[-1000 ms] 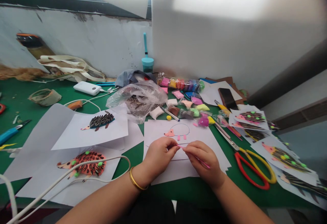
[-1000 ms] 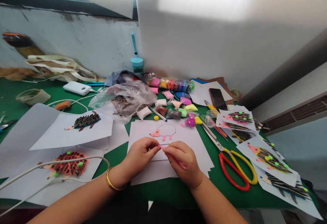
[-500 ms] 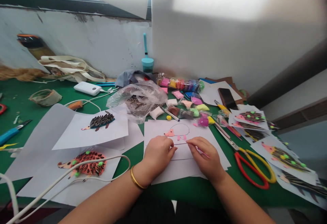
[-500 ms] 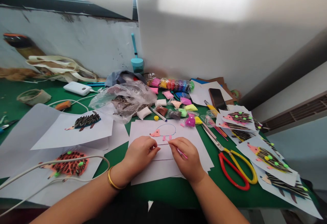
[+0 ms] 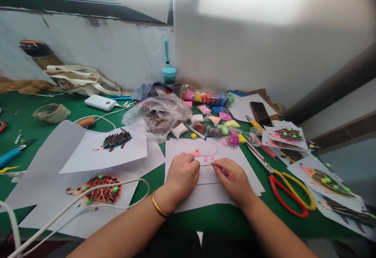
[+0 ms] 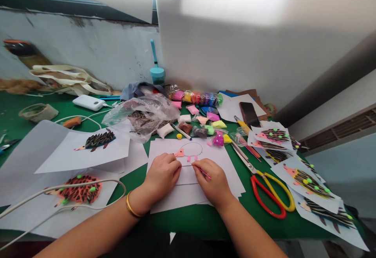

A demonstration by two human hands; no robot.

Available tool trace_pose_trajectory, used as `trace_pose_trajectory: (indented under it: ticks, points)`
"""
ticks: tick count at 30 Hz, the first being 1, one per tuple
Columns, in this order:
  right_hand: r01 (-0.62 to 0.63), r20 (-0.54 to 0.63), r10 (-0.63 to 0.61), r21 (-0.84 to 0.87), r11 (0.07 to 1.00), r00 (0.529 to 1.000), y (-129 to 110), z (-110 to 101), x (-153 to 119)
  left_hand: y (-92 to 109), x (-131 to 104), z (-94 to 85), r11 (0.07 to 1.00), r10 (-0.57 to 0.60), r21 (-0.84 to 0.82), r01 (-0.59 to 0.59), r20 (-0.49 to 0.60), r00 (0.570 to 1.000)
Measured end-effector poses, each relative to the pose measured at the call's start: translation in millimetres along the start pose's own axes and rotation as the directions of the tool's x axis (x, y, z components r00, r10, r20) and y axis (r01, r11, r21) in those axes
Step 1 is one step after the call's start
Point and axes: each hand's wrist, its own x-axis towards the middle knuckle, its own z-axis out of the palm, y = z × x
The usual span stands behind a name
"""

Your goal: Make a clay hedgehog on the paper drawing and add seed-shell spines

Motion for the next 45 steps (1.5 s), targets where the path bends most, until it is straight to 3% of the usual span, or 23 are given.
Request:
trace_pose_trajectory:
  ticks: [4, 9, 45]
  points:
    - [0.015, -0.001, -0.015, -0.005, 1.000, 1.000, 0.2, 0.2, 0.4, 0.9, 0.7, -0.3, 0.999, 0.032, -0.016, -0.032, -0.031, 0.999]
    - [0.000, 0.002, 0.000, -0.018, 1.000, 1.000, 2.0, 1.8, -0.1, 0.3, 3.2, 5.1, 0.996, 0.081, -0.041, -0.080, 0.039, 0.996]
    - [-0.068, 0.011, 0.068, -0.001, 0.998, 0.998, 1.8, 0.3, 0.3, 0.3, 4.8, 7.2, 0.999, 0.046, -0.006, -0.046, 0.060, 0.997]
